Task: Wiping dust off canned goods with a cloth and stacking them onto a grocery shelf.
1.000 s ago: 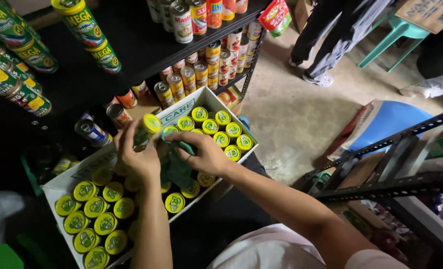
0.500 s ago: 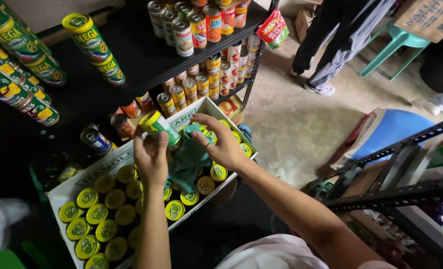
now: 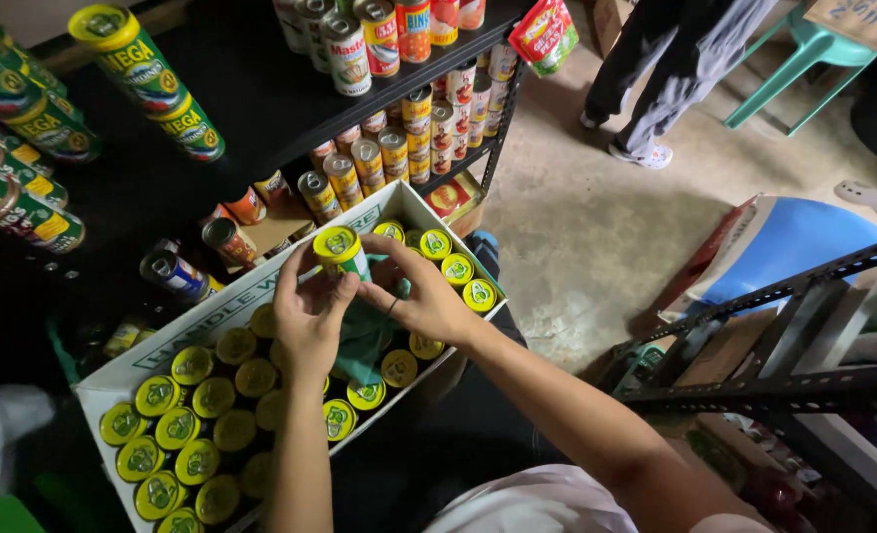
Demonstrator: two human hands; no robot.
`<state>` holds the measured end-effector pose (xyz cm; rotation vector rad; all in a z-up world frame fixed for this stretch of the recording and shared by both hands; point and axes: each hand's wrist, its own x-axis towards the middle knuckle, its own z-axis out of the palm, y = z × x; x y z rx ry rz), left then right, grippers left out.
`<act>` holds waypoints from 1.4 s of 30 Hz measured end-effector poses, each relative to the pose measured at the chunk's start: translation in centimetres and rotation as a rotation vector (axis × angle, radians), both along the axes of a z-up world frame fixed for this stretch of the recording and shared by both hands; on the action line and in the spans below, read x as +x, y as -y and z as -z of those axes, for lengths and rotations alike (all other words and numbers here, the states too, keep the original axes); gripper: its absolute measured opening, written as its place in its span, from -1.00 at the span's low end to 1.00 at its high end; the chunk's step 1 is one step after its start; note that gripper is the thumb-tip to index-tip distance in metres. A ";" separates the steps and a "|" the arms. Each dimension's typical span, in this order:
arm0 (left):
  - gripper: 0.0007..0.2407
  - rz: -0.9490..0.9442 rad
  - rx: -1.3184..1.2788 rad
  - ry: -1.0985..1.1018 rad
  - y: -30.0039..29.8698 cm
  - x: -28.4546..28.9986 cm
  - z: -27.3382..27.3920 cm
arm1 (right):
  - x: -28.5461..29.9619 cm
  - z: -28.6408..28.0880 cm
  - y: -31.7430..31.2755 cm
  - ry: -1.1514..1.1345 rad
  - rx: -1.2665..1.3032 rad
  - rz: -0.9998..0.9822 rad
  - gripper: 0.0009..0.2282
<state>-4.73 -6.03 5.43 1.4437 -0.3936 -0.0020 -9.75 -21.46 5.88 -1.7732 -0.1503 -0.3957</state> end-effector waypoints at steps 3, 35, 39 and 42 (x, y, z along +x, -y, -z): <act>-0.43 -0.007 0.052 0.041 0.1 0.8 0.8 | 0.8 1.8 0.4 -0.029 0.022 -0.009 -0.48; -0.45 0.121 0.009 -0.077 -1.4 -0.1 0.8 | 0.5 0.2 -0.2 -0.186 0.343 -0.088 -0.60; -0.44 0.166 -0.025 -0.175 -1.5 -0.6 0.5 | -0.5 0.1 0.0 -0.178 0.308 -0.067 -0.65; -0.50 0.133 -0.017 -0.104 -1.6 -0.9 1.1 | -0.6 1.7 0.4 -0.162 0.309 -0.093 -0.61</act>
